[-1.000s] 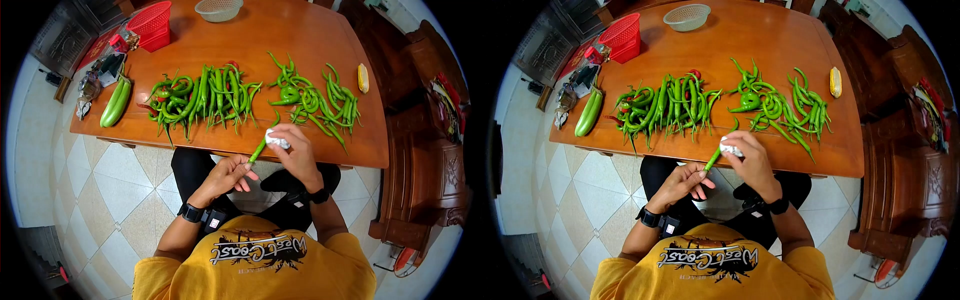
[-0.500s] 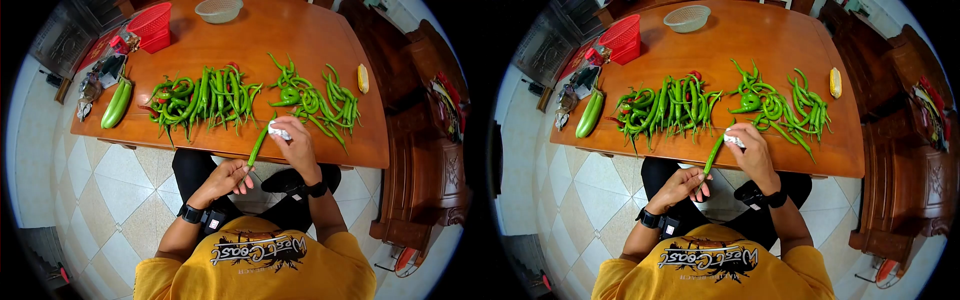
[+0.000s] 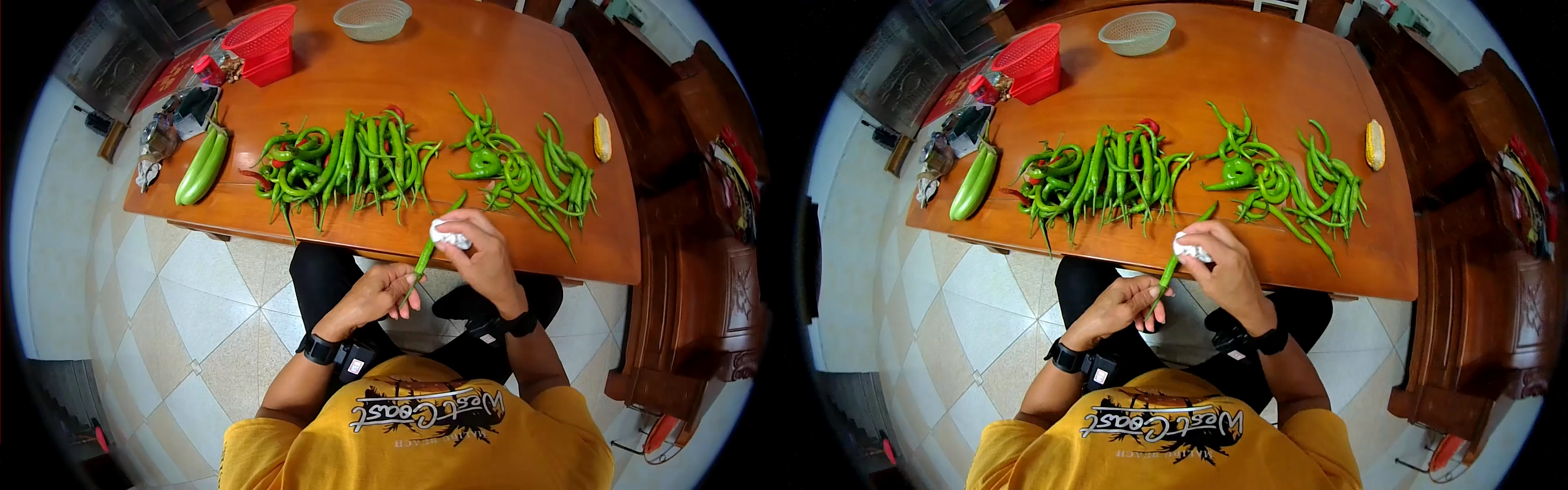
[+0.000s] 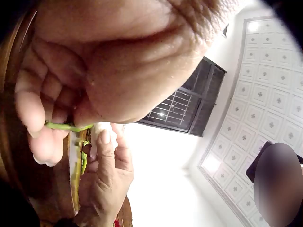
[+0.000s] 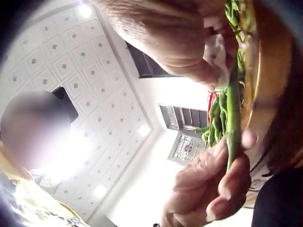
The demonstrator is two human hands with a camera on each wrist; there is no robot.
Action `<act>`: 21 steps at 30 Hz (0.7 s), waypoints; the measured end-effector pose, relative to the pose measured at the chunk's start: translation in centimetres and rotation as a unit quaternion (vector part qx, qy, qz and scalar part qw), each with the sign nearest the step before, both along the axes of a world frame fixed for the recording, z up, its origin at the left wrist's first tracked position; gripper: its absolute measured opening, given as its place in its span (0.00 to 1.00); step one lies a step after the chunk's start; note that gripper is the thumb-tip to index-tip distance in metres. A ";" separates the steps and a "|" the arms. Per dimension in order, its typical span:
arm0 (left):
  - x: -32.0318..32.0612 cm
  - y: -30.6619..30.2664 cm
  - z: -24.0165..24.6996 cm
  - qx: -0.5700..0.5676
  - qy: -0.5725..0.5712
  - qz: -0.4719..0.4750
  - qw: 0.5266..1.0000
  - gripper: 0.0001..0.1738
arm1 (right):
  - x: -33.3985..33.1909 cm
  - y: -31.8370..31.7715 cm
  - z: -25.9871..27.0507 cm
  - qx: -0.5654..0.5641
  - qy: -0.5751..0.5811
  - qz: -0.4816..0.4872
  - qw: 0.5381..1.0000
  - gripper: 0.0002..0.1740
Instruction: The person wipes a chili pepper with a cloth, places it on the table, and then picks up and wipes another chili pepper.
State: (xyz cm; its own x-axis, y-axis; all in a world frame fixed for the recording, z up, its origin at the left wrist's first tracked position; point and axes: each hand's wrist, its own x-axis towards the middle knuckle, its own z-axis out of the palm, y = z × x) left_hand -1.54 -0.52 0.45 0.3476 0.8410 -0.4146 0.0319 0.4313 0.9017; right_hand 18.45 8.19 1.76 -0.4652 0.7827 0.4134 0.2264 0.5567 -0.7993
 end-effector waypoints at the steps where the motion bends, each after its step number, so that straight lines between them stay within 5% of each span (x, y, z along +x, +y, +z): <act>1: -0.1 0.0 0.1 0.004 0.002 -0.003 1.000 0.19 | 0.2 0.4 -0.2 0.020 -0.008 -0.019 1.000 0.12; 9: -0.2 0.0 0.6 0.007 0.014 -0.018 1.000 0.19 | 1.3 1.2 -0.3 0.019 -0.026 -0.069 0.997 0.13; 21: 0.1 0.2 0.2 -0.003 0.013 0.000 1.000 0.16 | -0.4 -2.8 0.2 -0.036 -0.020 0.067 0.997 0.13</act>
State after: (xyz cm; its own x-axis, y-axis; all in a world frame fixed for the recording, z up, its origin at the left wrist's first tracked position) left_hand -1.41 -0.30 0.68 0.3376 0.8382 -0.4283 0.0551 0.4366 0.8980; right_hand 18.01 5.43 1.96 -0.5826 0.7391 0.3380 0.1856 0.5259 -0.8301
